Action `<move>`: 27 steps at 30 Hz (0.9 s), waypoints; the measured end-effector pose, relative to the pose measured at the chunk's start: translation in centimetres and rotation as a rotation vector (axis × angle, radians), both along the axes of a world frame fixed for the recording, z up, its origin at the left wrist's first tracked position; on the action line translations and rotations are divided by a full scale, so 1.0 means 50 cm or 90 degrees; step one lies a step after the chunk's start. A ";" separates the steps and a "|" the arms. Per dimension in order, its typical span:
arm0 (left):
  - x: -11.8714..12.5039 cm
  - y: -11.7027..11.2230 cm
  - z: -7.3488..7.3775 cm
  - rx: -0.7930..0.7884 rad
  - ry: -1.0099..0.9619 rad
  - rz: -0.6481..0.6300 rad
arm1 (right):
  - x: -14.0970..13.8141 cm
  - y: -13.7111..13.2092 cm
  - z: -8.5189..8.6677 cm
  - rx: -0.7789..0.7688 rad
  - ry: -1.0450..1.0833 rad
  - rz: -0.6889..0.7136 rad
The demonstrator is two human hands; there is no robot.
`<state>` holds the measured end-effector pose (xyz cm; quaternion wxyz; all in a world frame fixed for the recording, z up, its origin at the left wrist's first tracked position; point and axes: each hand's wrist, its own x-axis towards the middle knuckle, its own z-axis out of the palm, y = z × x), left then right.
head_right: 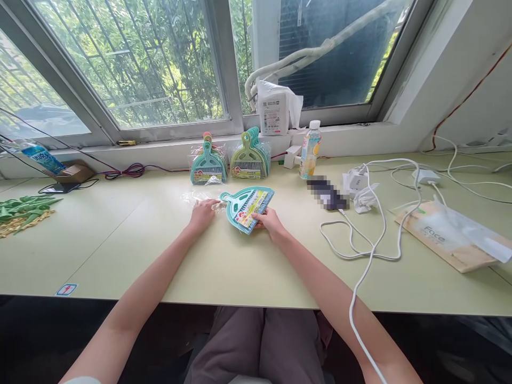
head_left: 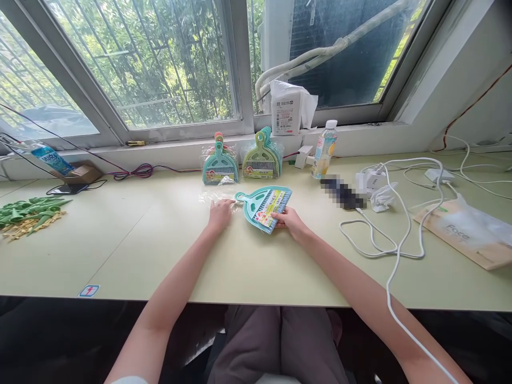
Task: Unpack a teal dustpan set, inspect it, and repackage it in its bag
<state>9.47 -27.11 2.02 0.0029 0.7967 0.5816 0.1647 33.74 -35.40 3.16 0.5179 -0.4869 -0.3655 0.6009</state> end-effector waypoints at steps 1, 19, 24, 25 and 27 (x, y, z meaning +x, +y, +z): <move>0.000 -0.002 0.002 0.010 0.022 -0.002 | 0.000 0.000 0.001 -0.004 -0.001 0.000; -0.007 -0.007 0.030 0.190 -0.007 0.132 | 0.006 -0.003 -0.003 -0.006 -0.015 0.074; 0.030 -0.042 0.042 0.186 -0.109 -0.027 | -0.008 -0.008 -0.008 0.043 -0.022 0.071; 0.039 -0.051 0.045 0.183 -0.127 -0.061 | -0.012 -0.008 -0.009 0.057 -0.022 0.068; 0.054 -0.068 0.051 0.191 -0.150 -0.101 | -0.016 -0.009 -0.010 0.084 -0.014 0.047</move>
